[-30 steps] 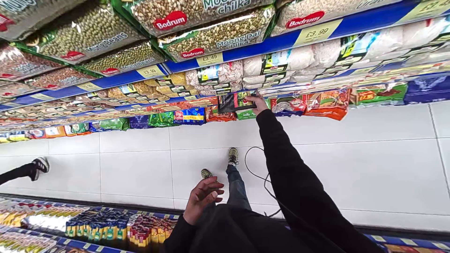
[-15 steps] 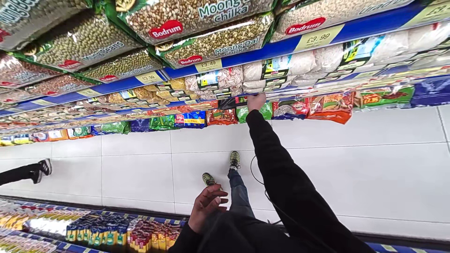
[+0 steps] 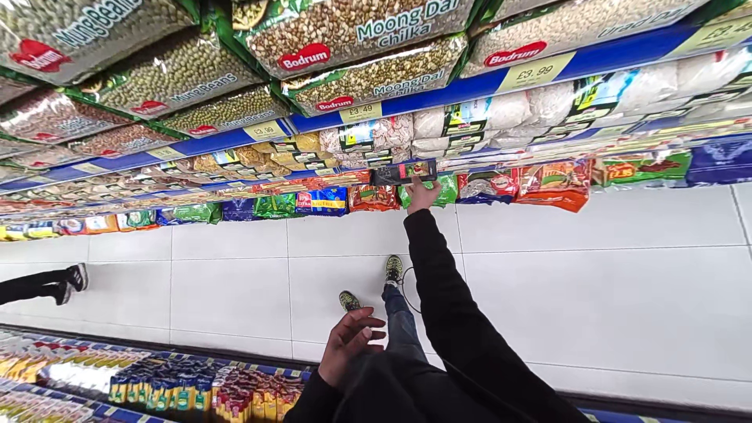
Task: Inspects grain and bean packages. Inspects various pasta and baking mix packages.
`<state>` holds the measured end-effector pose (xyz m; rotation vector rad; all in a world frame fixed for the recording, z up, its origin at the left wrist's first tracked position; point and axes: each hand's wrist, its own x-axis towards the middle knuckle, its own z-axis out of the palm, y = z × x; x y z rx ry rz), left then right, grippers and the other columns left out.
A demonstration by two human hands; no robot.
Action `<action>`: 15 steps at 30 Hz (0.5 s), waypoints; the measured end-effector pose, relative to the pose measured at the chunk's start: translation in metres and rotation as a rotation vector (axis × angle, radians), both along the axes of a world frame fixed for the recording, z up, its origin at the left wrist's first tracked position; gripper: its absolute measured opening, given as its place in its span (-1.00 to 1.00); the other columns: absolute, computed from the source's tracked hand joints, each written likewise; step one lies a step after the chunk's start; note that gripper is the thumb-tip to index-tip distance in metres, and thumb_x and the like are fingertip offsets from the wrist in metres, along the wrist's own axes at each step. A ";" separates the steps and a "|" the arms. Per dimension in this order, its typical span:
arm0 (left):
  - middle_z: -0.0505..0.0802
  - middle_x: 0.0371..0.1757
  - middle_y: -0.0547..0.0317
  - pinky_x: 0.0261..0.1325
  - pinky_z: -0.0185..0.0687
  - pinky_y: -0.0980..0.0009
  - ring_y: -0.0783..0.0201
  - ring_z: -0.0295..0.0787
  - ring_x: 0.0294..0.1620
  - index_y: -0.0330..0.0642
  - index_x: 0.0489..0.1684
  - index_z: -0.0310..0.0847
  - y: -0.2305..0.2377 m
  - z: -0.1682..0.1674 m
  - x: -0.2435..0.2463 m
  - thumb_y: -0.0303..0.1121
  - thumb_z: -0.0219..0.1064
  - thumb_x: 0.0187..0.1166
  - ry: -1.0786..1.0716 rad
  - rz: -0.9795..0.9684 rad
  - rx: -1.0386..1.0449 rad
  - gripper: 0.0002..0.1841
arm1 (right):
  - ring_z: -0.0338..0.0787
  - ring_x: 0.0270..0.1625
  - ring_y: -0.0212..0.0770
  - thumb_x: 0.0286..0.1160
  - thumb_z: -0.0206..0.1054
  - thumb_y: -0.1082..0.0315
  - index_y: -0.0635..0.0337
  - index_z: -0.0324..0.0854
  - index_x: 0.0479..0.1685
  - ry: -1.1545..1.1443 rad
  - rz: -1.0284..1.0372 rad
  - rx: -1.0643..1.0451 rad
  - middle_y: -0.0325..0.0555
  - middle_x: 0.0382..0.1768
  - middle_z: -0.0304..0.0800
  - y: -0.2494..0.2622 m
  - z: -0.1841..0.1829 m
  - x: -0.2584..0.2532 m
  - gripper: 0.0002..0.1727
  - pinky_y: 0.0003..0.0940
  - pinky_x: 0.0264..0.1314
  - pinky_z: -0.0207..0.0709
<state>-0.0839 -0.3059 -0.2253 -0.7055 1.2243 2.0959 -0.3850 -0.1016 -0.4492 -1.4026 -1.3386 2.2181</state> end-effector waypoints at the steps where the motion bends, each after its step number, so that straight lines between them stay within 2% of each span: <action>1: 0.79 0.30 -0.30 0.20 0.81 -0.01 -0.17 0.84 0.22 -0.37 0.55 0.41 0.000 0.001 0.002 -0.36 0.40 0.60 -0.001 0.005 0.001 -0.45 | 0.83 -0.09 0.11 0.37 0.50 0.60 0.17 -0.12 0.79 -0.003 -0.045 -0.049 0.43 0.22 0.56 0.000 -0.001 -0.002 0.01 -0.06 -0.08 0.79; 3: 0.79 0.30 -0.30 0.20 0.81 -0.02 -0.17 0.83 0.22 -0.37 0.55 0.41 0.000 0.002 0.002 -0.38 0.40 0.60 0.010 0.008 0.000 -0.45 | 0.83 -0.05 0.14 0.36 0.44 0.69 0.21 -0.07 0.76 -0.010 -0.088 -0.082 0.43 0.20 0.59 -0.001 0.002 -0.006 -0.05 -0.05 -0.06 0.80; 5: 0.80 0.30 -0.29 0.19 0.81 -0.03 -0.18 0.83 0.22 -0.35 0.55 0.42 0.000 0.003 0.004 -0.38 0.40 0.60 0.024 0.019 0.005 -0.46 | 0.84 -0.09 0.13 0.35 0.43 0.72 0.26 0.03 0.70 -0.025 -0.123 -0.122 0.43 0.18 0.61 -0.005 0.004 -0.011 -0.12 -0.07 -0.11 0.81; 10: 0.79 0.30 -0.29 0.20 0.81 -0.04 -0.19 0.83 0.22 -0.33 0.56 0.43 0.003 0.002 0.009 -0.37 0.44 0.57 0.055 0.023 0.034 -0.44 | 0.76 -0.04 0.09 0.43 0.35 0.70 0.21 0.00 0.72 0.003 -0.134 -0.146 0.36 0.29 0.47 -0.003 0.014 -0.030 -0.16 -0.08 -0.09 0.75; 12: 0.79 0.30 -0.30 0.20 0.80 -0.05 -0.19 0.84 0.22 -0.32 0.56 0.43 0.003 0.001 0.010 -0.37 0.45 0.56 0.053 0.024 0.028 -0.43 | 0.77 0.02 0.10 0.44 0.39 0.66 0.22 0.08 0.68 0.034 -0.107 -0.104 0.33 0.32 0.48 0.002 0.013 -0.038 -0.20 -0.04 -0.07 0.77; 15: 0.80 0.28 -0.31 0.20 0.80 -0.05 -0.20 0.83 0.22 -0.32 0.55 0.43 0.004 0.002 0.014 -0.34 0.46 0.55 0.042 0.034 0.007 -0.42 | 0.78 0.01 0.11 0.42 0.41 0.65 0.20 0.03 0.69 -0.001 -0.037 -0.090 0.35 0.31 0.50 0.008 0.008 -0.037 -0.17 -0.04 -0.09 0.76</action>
